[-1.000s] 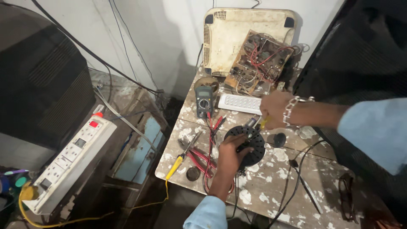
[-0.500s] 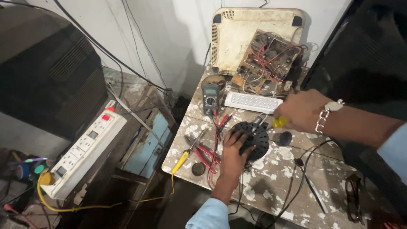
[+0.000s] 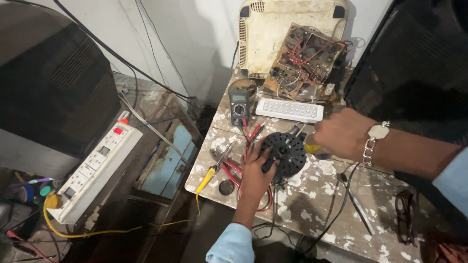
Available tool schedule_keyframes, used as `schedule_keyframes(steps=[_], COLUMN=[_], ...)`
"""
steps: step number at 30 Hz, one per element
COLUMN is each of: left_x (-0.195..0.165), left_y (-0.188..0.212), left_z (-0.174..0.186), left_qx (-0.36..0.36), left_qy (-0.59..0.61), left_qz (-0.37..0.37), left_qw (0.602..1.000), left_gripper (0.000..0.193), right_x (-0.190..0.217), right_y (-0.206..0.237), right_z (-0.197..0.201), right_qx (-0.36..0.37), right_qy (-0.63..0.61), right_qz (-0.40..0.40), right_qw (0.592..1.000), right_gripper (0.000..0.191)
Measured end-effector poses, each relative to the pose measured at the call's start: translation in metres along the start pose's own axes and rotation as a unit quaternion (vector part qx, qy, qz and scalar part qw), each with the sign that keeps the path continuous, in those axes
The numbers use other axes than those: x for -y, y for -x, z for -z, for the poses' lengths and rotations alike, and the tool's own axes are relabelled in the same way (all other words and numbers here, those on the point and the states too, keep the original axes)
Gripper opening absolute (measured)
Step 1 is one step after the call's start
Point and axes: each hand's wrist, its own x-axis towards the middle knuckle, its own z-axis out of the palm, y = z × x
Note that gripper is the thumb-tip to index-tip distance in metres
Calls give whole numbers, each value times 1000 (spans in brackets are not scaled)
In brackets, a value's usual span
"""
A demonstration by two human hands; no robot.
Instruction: The person disassembles a black circular electronic component, removes a white plastic piece, and then uses a screwdriver to tighten screws on the component. The person handles the component and tools directly with their hands.
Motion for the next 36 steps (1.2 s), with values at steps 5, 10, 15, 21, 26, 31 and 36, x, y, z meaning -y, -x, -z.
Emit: schedule_keyframes(steps=[5,10,15,21,26,31,36], left_x=[-1,-3,-7,-20,-12,-3,-6], left_y=[1,2,1,-8,-34,-46,-41], left_z=[4,6,8,9,10,14,12], left_qx=[10,-1,4,51,119,181,200], left_qy=[8,27,30,-57,-4,82,98], left_qz=[11,8,12,52,-24,-61,-16], left_qw=[1000,1000,999,996,993,978,975], left_gripper=[50,51,53,68,79,88,89], right_x=[1,5,6,3,-1,-8,-11], right_y=[2,5,3,-5,-14,-26,-37], right_z=[2,6,6,4,-4,-15,-21], right_qx=[20,11,18,-29,-177,-164,-97], right_qy=[-23,-4,-5,82,146,161,195], right_qz=[-4,7,7,99,213,341,385], right_qw=[1000,1000,1000,991,950,912,897], right_gripper=[28,26,23,7,8,6,5])
